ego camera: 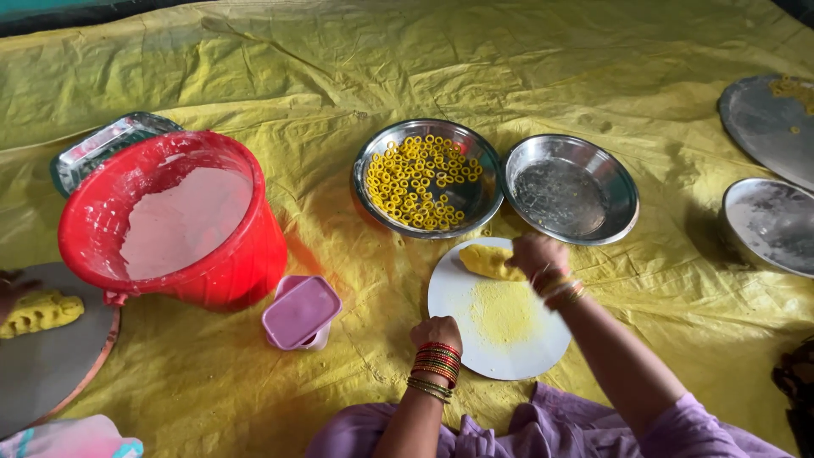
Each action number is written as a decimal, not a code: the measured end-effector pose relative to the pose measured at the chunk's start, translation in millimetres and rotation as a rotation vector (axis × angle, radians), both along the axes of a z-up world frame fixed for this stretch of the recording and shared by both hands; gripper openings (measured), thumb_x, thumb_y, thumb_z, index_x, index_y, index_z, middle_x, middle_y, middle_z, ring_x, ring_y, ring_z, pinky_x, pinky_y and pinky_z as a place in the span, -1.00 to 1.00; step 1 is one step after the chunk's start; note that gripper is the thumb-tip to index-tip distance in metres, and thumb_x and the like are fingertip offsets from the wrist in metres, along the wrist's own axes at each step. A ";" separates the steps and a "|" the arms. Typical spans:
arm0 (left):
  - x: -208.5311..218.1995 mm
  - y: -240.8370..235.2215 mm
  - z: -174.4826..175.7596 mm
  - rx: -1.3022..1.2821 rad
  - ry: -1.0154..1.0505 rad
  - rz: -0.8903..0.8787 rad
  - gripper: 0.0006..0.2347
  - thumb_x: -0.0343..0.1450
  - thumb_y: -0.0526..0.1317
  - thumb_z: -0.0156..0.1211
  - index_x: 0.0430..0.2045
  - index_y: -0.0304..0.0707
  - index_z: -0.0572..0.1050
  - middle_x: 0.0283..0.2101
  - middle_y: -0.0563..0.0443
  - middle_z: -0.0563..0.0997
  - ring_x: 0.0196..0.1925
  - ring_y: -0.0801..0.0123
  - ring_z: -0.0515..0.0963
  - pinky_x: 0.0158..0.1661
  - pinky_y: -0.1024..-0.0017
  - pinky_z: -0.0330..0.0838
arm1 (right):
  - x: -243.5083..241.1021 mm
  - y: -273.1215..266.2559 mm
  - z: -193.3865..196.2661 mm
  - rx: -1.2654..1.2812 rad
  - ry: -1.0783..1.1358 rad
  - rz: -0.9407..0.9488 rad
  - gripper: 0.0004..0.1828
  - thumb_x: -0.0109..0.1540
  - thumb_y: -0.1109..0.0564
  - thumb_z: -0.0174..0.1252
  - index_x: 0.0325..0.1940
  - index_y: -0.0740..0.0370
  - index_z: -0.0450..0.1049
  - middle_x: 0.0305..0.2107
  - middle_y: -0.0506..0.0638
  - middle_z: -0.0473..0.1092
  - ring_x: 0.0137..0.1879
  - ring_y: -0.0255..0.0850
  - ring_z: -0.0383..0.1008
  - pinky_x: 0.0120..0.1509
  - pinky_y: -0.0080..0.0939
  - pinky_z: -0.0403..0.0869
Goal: The person kneads a yellow dough ball on a white plate, repeatedly pressing and folding it by hand. A second person kneads dough on a separate board to the left. The camera wearer occasionally dips their hand into a small pink container and continues kneading.
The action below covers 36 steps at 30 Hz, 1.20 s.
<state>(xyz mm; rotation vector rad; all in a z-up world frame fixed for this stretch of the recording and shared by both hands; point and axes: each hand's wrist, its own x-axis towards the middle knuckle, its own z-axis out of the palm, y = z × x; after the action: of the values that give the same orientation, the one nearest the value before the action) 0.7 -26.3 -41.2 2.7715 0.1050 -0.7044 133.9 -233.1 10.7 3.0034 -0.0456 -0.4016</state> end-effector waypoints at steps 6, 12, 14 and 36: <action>1.8 0.5 -7.6 0.031 -0.015 -0.031 -0.78 0.50 -0.21 0.14 -0.53 -0.16 0.67 -0.36 -0.09 0.71 -0.31 0.25 0.70 -0.34 0.32 0.55 | 54.5 -14.1 46.1 0.243 -0.340 -0.105 -0.48 0.33 -0.40 0.06 0.02 -0.06 0.67 -0.08 0.02 0.59 0.05 -0.03 0.59 0.09 0.08 0.57; -1.0 4.8 -7.3 -0.033 -0.068 -0.005 -0.82 0.48 -0.25 0.13 -0.45 -0.19 0.68 -0.24 -0.17 0.70 -0.19 0.09 0.70 -0.20 0.19 0.57 | 22.9 41.8 -9.5 0.239 -0.416 0.054 -0.18 0.27 -0.42 0.01 0.46 0.08 0.19 0.38 0.17 0.16 0.47 0.09 0.08 0.52 0.14 0.05; -2.4 6.1 -6.3 -0.037 -0.041 0.008 -0.82 0.49 -0.26 0.11 -0.42 -0.20 0.68 -0.21 -0.19 0.70 -0.15 0.05 0.70 -0.16 0.18 0.58 | -19.7 54.4 -33.3 0.355 -0.420 0.037 -0.18 0.30 -0.39 0.00 0.50 0.07 0.10 0.44 0.10 0.10 0.59 0.06 -0.01 0.65 0.12 -0.04; -9.2 15.9 25.7 0.006 0.091 0.063 -0.82 0.50 -0.23 0.10 -0.21 -0.12 0.68 0.02 -0.12 0.66 0.11 0.06 0.63 0.05 0.19 0.56 | -126.0 41.8 -33.8 0.121 -0.456 0.462 -0.16 0.12 -0.50 0.16 0.38 -0.15 0.25 -0.07 0.07 0.43 0.04 -0.01 0.43 0.11 0.08 0.40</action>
<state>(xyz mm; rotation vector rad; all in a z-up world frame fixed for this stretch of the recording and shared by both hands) -8.5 -10.4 -15.5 2.7281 0.2124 -0.8149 7.9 -191.4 -23.1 3.0164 0.6378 0.3346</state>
